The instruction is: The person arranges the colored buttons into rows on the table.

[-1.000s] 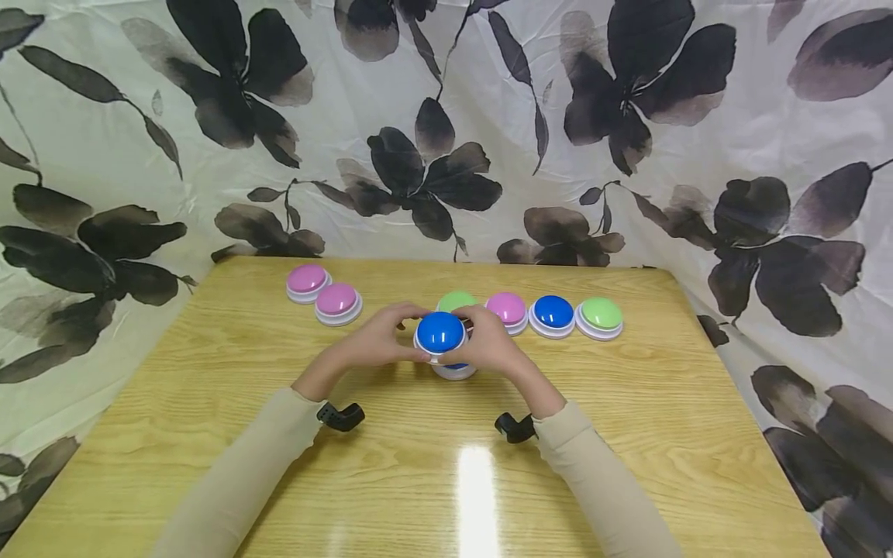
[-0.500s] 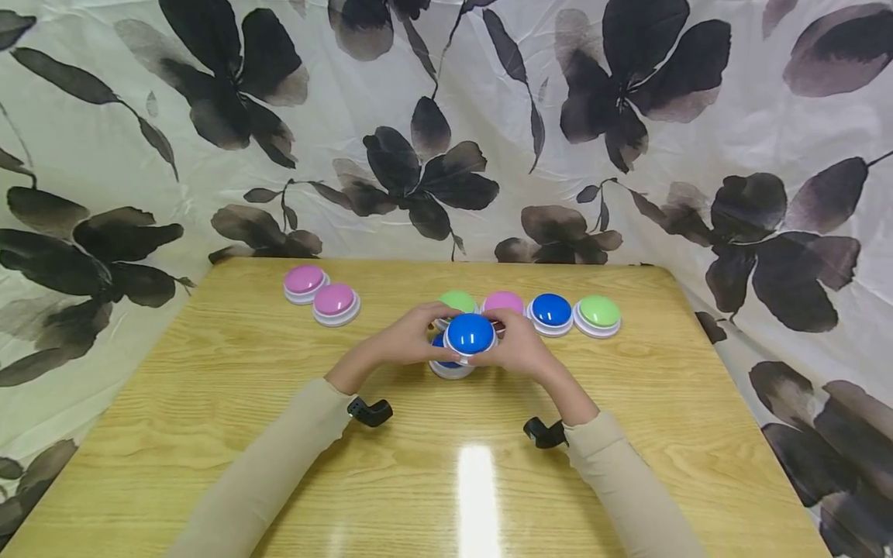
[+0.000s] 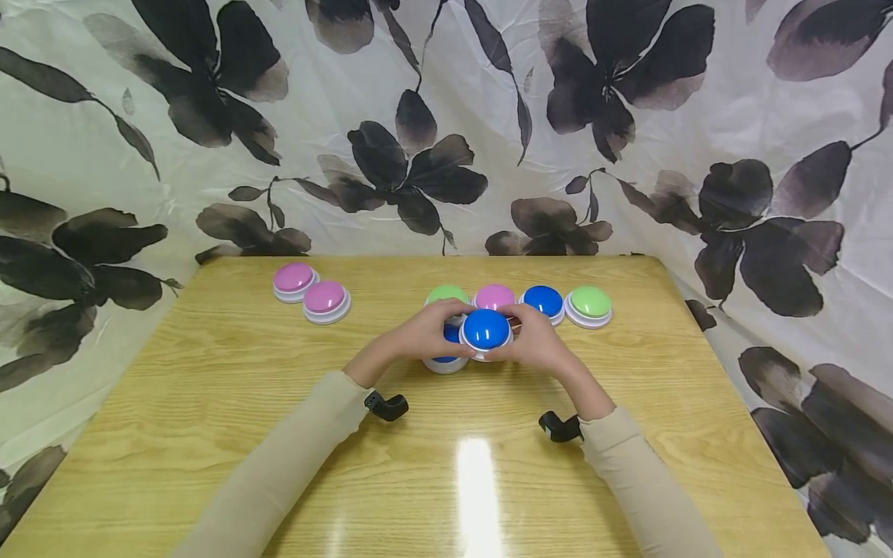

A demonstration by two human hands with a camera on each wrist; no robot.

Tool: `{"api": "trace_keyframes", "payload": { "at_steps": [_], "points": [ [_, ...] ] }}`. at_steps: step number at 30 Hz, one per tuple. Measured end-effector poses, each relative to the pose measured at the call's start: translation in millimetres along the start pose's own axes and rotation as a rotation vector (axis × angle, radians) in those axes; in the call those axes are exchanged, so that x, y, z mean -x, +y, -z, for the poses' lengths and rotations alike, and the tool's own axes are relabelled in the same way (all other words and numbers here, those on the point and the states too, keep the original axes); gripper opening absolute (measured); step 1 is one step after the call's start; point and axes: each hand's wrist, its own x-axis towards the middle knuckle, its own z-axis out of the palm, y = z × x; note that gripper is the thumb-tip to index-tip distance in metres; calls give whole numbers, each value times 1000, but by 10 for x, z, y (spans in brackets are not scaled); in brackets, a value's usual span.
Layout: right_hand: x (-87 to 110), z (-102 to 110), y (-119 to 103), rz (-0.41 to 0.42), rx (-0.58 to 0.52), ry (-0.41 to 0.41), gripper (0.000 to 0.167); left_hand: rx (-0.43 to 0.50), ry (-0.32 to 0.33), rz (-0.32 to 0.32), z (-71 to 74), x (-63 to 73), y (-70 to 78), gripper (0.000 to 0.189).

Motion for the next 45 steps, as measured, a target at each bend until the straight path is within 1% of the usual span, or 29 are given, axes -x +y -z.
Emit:
{"api": "trace_keyframes", "payload": {
  "at_steps": [5, 8, 10, 14, 18, 22, 27, 33, 38, 40, 45],
  "points": [
    [13, 34, 49, -18, 2, -17, 85, -10, -17, -23, -43, -72, 1, 78],
    [13, 38, 86, -23, 5, -22, 85, -7, -15, -40, -77, -111, -12, 75],
    [14, 35, 113, -29, 9, -21, 85, -28, -10, -45, -101, -134, -20, 74],
    [21, 24, 163, -43, 8, -18, 84, -66, -14, -26, -142, -166, -27, 75],
    [17, 4, 203, -52, 3, -21, 83, -76, -22, 4, -169, -181, -35, 76],
    [12, -15, 235, -49, 5, -16, 83, -103, -27, 12, -195, -201, -48, 74],
    [20, -41, 258, -41, 5, -18, 83, -118, -34, 28, -209, -197, -30, 76],
    [2, -57, 298, -21, -17, -25, 83, -145, -9, 26, -223, -190, -19, 76],
    [-8, -62, 314, -30, -39, -32, 83, -158, 16, 30, -236, -186, -21, 75],
    [-4, -65, 313, -44, -49, -30, 84, -166, 18, 35, -247, -187, -21, 74],
    [2, -70, 344, -47, -45, -26, 84, -171, 11, 43, -267, -198, -17, 74]
  ]
}}
